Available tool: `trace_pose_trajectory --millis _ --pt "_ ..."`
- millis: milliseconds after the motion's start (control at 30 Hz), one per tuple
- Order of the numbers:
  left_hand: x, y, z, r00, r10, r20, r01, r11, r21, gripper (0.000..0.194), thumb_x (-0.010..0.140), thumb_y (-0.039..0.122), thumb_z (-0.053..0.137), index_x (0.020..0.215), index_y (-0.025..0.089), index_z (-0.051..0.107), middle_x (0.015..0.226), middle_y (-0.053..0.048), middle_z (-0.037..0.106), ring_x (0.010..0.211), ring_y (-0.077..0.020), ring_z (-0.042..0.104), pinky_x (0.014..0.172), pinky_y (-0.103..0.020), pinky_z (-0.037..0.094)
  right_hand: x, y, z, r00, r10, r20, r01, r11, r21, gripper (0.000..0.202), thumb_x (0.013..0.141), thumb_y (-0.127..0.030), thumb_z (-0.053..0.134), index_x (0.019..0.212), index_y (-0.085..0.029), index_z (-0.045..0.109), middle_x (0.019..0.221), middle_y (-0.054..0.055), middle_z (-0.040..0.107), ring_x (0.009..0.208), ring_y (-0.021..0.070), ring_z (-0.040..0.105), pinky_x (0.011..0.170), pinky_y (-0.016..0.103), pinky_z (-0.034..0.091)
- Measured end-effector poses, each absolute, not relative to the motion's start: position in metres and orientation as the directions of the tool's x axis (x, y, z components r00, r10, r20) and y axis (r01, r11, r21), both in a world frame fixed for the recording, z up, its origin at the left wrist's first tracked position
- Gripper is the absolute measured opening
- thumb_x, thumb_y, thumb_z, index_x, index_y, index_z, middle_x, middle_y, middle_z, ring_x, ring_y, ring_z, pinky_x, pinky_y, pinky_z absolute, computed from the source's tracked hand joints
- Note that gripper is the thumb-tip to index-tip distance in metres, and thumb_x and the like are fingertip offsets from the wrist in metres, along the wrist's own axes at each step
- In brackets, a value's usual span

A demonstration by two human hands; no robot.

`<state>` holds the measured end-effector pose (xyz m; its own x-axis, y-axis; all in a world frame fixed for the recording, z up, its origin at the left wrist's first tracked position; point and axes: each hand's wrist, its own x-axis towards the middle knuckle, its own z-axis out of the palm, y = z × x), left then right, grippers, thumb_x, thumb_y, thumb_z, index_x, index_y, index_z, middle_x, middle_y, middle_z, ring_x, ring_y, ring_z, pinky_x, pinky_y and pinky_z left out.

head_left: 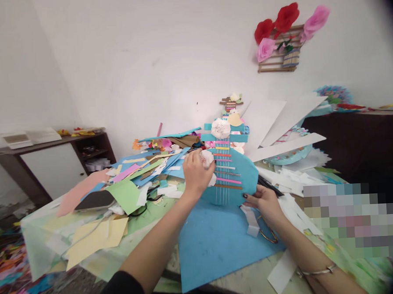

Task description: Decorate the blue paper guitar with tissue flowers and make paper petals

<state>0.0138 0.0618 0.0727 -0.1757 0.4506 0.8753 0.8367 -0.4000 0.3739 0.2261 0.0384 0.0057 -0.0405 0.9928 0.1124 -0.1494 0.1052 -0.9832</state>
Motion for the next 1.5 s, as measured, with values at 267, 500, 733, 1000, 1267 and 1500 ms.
trace_pose_trajectory --millis 267,500,733,1000,1267,1500 --pt "0.007 0.057 0.074 -0.144 0.426 0.893 0.782 -0.504 0.367 0.058 0.072 0.038 0.066 0.12 0.015 0.044 0.118 -0.015 0.054 0.114 -0.0287 0.049 0.099 -0.042 0.036 0.225 0.038 0.009 -0.029 0.994 0.105 -0.137 0.1 -0.986 0.044 0.051 -0.029 0.082 0.09 -0.016 0.065 0.078 0.005 0.073 0.069 0.0203 0.068 0.063 0.032 0.057" --pt "0.003 0.054 0.075 -0.093 0.416 0.905 0.822 -0.481 0.306 0.06 0.07 0.041 0.066 0.119 0.013 0.045 0.117 -0.016 0.054 0.113 -0.0305 0.048 0.097 -0.044 0.037 0.225 0.035 0.011 -0.023 0.993 0.112 -0.124 0.108 -0.986 0.044 0.051 -0.028 0.081 0.09 -0.015 0.065 0.077 0.005 0.073 0.068 0.0196 0.067 0.063 0.031 0.057" --pt "0.003 0.062 0.072 -0.091 0.407 0.909 0.83 -0.473 0.295 0.042 0.074 0.034 0.062 0.11 0.014 0.056 0.109 -0.014 0.063 0.108 -0.0283 0.054 0.098 -0.042 0.038 0.225 0.035 0.011 -0.028 0.994 0.103 -0.148 0.097 -0.984 0.045 0.05 -0.026 0.081 0.091 -0.015 0.065 0.078 0.005 0.073 0.068 0.02 0.068 0.062 0.031 0.056" --pt "-0.036 0.059 0.059 -0.228 0.52 0.823 0.59 -0.598 0.542 0.042 0.083 0.038 0.051 0.12 0.017 0.052 0.133 -0.013 0.049 0.129 -0.0255 0.039 0.11 -0.044 0.024 0.233 0.043 0.006 0.064 0.996 0.057 -0.206 0.069 -0.976 0.036 0.054 -0.022 0.077 0.087 -0.016 0.065 0.081 0.005 0.073 0.071 0.0212 0.069 0.065 0.032 0.057" --pt "-0.042 0.078 0.004 -0.046 0.928 0.369 0.016 -0.369 0.929 0.039 0.057 0.023 0.068 0.095 0.013 0.064 0.09 -0.013 0.071 0.085 -0.0276 0.068 0.076 -0.045 0.053 0.245 0.05 0.002 0.203 0.978 0.048 -0.285 0.106 -0.953 0.026 0.057 -0.015 0.072 0.081 -0.019 0.062 0.078 0.003 0.071 0.068 0.0185 0.068 0.063 0.03 0.058" --pt "-0.039 0.065 0.015 0.018 0.907 0.42 -0.03 -0.419 0.907 0.052 0.061 0.032 0.075 0.107 0.013 0.062 0.102 -0.015 0.07 0.097 -0.0265 0.065 0.088 -0.043 0.05 0.244 0.045 0.003 0.191 0.98 0.046 -0.292 0.102 -0.951 0.022 0.058 -0.011 0.071 0.078 -0.017 0.063 0.072 0.003 0.07 0.062 0.0172 0.067 0.058 0.028 0.059"
